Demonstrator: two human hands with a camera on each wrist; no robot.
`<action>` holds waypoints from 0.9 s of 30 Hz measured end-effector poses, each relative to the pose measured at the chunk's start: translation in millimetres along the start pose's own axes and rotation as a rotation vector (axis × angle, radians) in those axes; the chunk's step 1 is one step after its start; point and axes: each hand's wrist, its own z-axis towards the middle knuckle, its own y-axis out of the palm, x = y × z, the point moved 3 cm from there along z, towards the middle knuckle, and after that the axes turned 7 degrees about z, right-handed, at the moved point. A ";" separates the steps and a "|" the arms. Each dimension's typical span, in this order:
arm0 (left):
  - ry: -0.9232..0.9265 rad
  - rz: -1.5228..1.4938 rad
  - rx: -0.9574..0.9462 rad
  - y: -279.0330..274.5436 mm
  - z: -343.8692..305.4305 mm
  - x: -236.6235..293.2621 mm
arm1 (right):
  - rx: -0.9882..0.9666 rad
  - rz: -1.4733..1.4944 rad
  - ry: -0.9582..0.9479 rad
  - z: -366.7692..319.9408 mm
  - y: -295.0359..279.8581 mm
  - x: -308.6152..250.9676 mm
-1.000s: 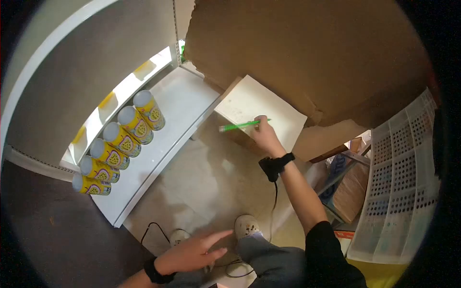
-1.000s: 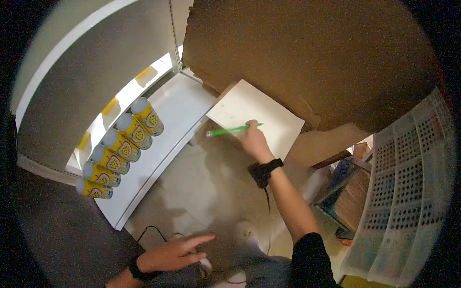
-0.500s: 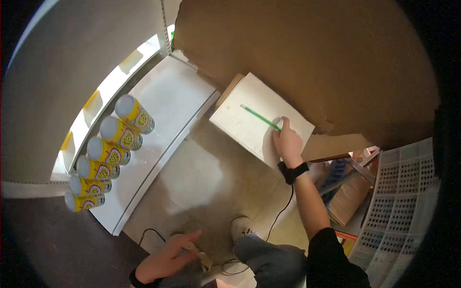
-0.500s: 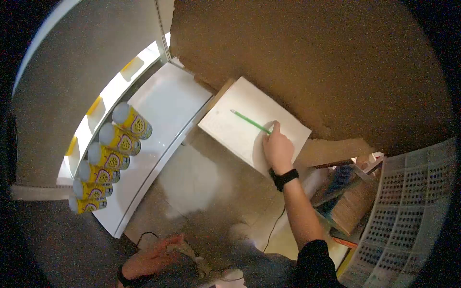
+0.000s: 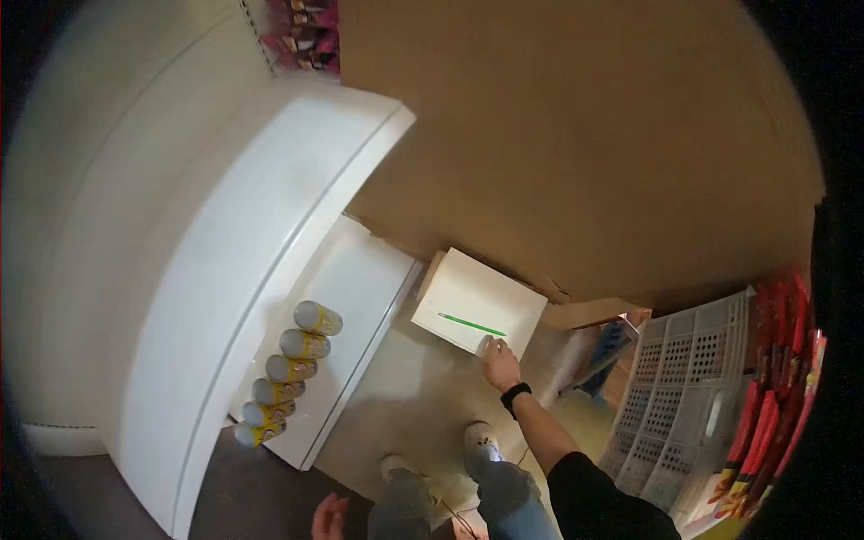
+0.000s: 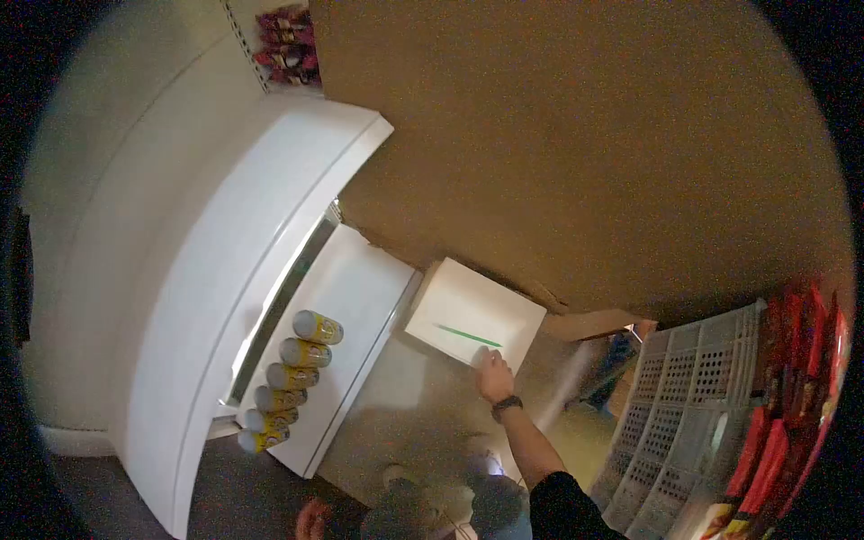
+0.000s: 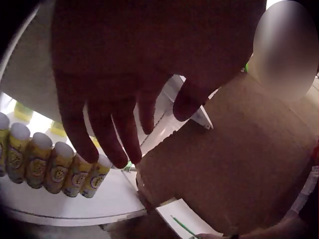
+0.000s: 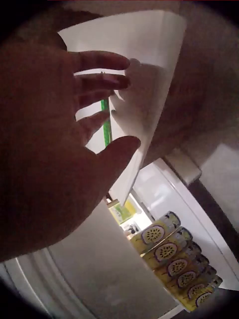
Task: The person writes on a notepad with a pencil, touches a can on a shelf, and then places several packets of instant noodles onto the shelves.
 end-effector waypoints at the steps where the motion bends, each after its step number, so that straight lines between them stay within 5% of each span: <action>1: -0.030 -0.027 -0.008 0.0 -7.8 6.1 | 0.002 0.015 -0.001 -4.4 -0.1 -2.5; 3: -0.062 -0.050 -0.016 -3.4 -22.2 10.6 | -0.056 0.117 0.231 -18.5 -0.2 0.9; 6: -0.170 -0.099 0.060 -19.1 -30.7 -7.9 | -0.025 0.227 0.234 -52.7 -22.6 -13.2; 9: -0.283 0.159 0.269 -48.9 -26.3 -53.7 | -0.081 0.220 0.276 -100.6 -53.0 -15.8; 11: -0.136 0.527 0.567 -72.3 -27.5 -77.4 | -0.068 0.234 0.273 -144.5 -89.4 -25.1; 12: -0.063 0.432 0.571 -79.7 -29.2 -104.7 | 0.003 0.260 0.220 -140.6 -108.3 -30.2; 14: -0.424 0.591 0.421 -68.7 -37.7 -60.5 | 0.014 0.246 0.353 -162.0 -119.8 -22.6; 19: -0.240 0.569 0.148 -83.6 -43.8 -93.6 | -0.075 0.219 0.435 -217.9 -130.9 -35.1; 27: -0.013 0.636 0.046 -125.7 -49.3 40.6 | -0.201 0.264 0.335 -274.7 -220.7 -119.5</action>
